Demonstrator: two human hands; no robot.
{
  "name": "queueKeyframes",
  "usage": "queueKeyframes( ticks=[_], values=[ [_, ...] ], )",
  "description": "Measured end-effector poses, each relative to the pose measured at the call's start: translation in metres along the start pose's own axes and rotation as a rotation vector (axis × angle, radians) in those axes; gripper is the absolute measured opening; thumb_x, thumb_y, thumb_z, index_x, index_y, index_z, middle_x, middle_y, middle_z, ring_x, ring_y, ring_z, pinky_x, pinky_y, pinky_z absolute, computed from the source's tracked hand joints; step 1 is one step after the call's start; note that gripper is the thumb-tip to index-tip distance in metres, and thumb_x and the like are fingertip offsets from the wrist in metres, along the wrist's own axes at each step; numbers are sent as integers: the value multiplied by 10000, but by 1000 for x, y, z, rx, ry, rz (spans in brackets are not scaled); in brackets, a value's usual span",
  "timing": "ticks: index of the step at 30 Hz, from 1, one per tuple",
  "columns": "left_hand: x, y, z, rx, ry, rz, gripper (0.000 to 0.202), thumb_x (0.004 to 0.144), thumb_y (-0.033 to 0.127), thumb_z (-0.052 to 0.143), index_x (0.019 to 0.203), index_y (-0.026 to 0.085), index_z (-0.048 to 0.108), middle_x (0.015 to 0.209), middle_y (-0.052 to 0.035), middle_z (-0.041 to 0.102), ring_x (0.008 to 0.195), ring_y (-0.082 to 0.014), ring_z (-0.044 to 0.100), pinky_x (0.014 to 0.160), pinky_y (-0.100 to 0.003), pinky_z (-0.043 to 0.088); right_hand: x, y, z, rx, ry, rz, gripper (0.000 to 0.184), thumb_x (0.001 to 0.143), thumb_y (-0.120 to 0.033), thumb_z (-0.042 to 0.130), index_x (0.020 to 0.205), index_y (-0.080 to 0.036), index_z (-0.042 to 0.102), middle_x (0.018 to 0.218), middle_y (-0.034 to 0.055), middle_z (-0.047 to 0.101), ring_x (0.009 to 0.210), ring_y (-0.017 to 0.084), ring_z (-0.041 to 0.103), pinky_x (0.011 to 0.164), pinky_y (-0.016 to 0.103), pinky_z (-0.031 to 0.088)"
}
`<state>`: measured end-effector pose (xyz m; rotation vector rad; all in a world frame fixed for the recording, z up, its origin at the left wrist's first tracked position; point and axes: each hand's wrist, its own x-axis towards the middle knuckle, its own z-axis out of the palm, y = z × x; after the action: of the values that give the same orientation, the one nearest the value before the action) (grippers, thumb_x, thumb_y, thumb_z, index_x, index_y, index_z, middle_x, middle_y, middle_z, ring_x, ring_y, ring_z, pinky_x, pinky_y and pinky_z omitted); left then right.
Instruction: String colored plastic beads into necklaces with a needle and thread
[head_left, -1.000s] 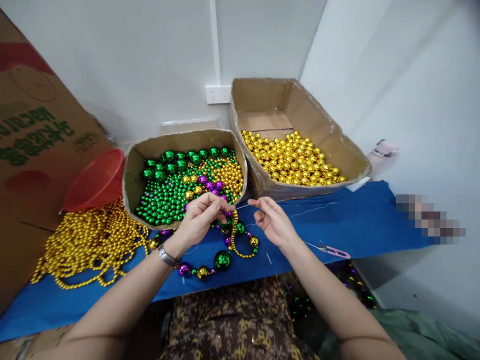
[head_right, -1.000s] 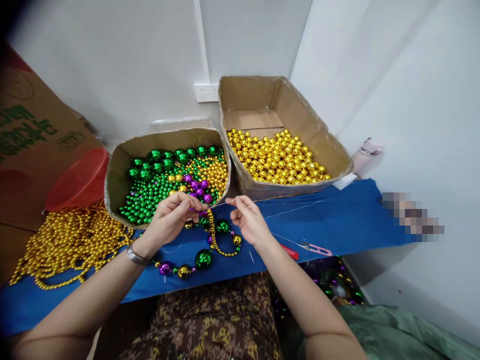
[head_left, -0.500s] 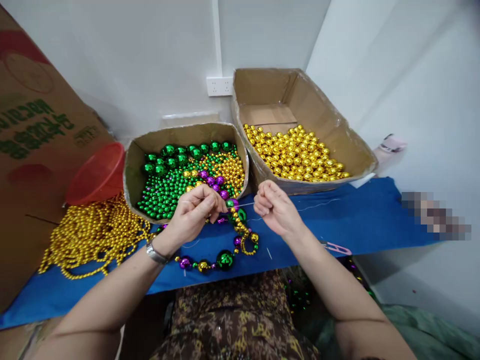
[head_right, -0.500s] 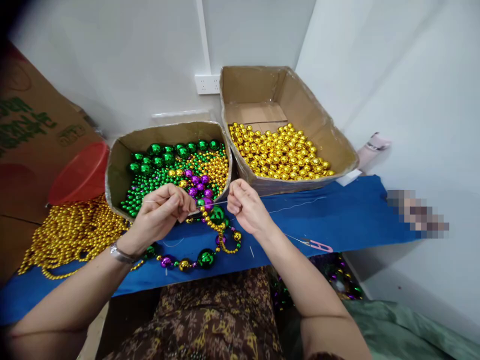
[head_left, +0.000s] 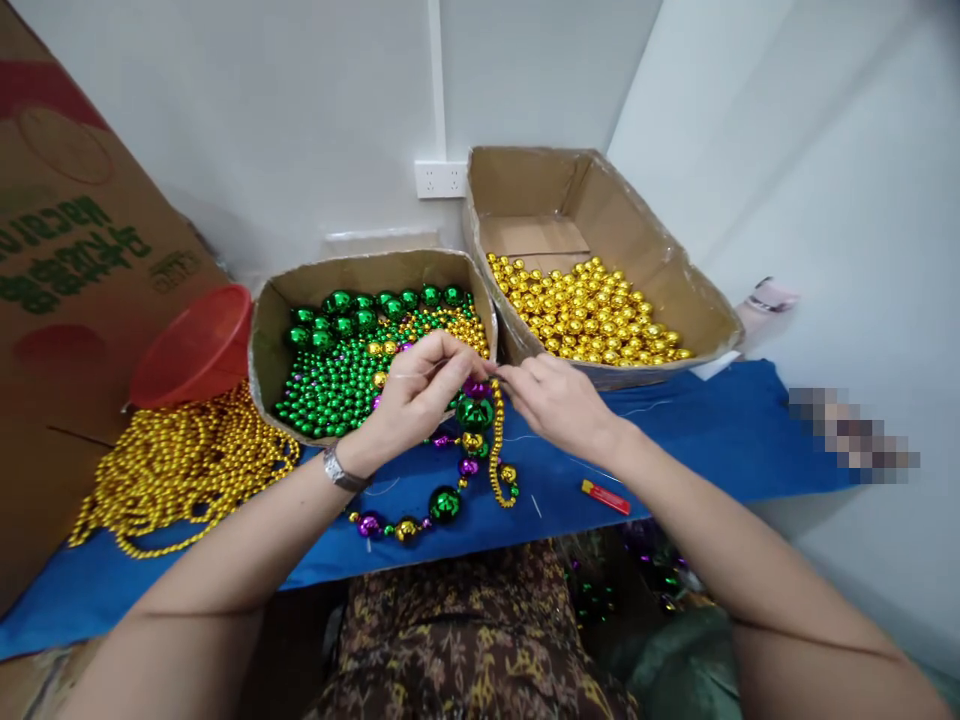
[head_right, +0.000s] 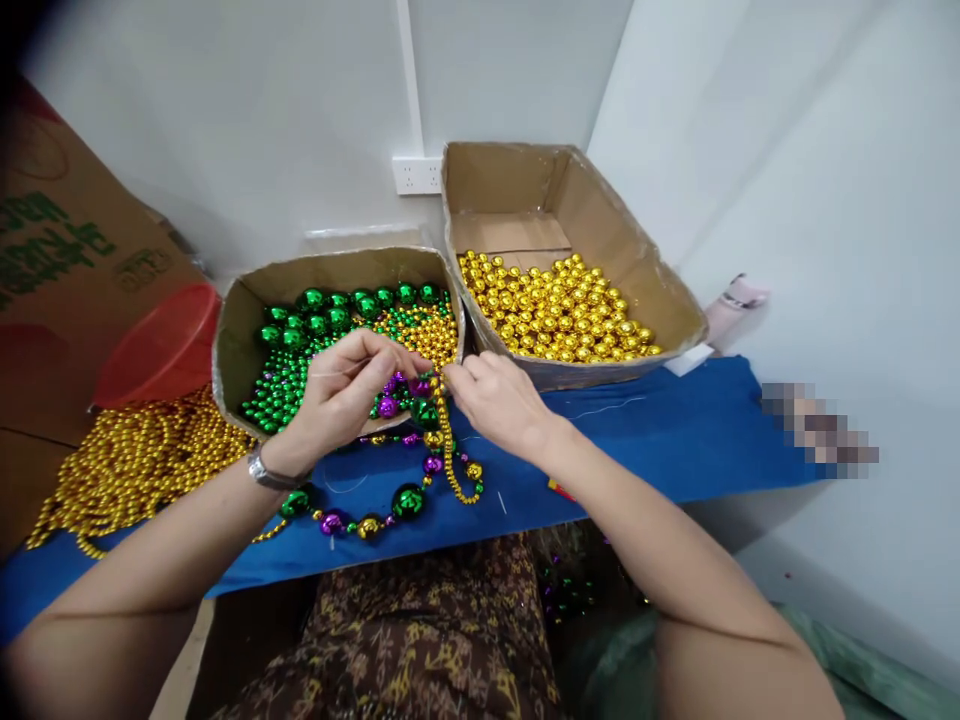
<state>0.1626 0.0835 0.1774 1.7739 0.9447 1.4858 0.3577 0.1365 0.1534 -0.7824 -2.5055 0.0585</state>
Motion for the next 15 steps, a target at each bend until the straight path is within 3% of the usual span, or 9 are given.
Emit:
queueKeyframes(
  ticks=[4,8,10,13,15],
  values=[
    [37,26,3,53,85,125,234,912,374,543,792,174,545,777,-7,654,824,-156,698,752,-316,577,29,8,-35,-136,52,-147,228,931,-221,432,754,-175,568,710,35,536,705,156,487,667,310,392],
    [72,66,-3,34,82,226,202,925,165,479,723,179,483,675,64,604,726,-123,707,687,-312,582,60,9,-83,-255,159,-249,331,973,-277,366,736,-162,567,733,21,555,788,141,565,689,286,429],
    [83,86,-6,37,80,276,212,908,128,467,700,167,461,637,79,579,771,-154,722,658,-311,579,75,6,-104,-253,200,-275,373,977,-309,387,675,-163,548,773,11,608,874,130,600,718,261,445],
    [94,109,-11,165,97,275,240,913,172,370,734,78,500,627,91,537,919,-238,693,657,-337,525,95,-3,-128,-301,218,-270,401,933,-309,460,566,-150,492,810,-29,671,975,125,628,703,220,449],
    [100,121,-16,236,131,250,426,901,189,186,791,-24,539,622,88,514,937,-262,647,637,-330,476,106,-11,-142,-301,208,-236,414,879,-319,493,515,-123,467,837,-62,695,1076,154,613,622,163,412]
  ],
)
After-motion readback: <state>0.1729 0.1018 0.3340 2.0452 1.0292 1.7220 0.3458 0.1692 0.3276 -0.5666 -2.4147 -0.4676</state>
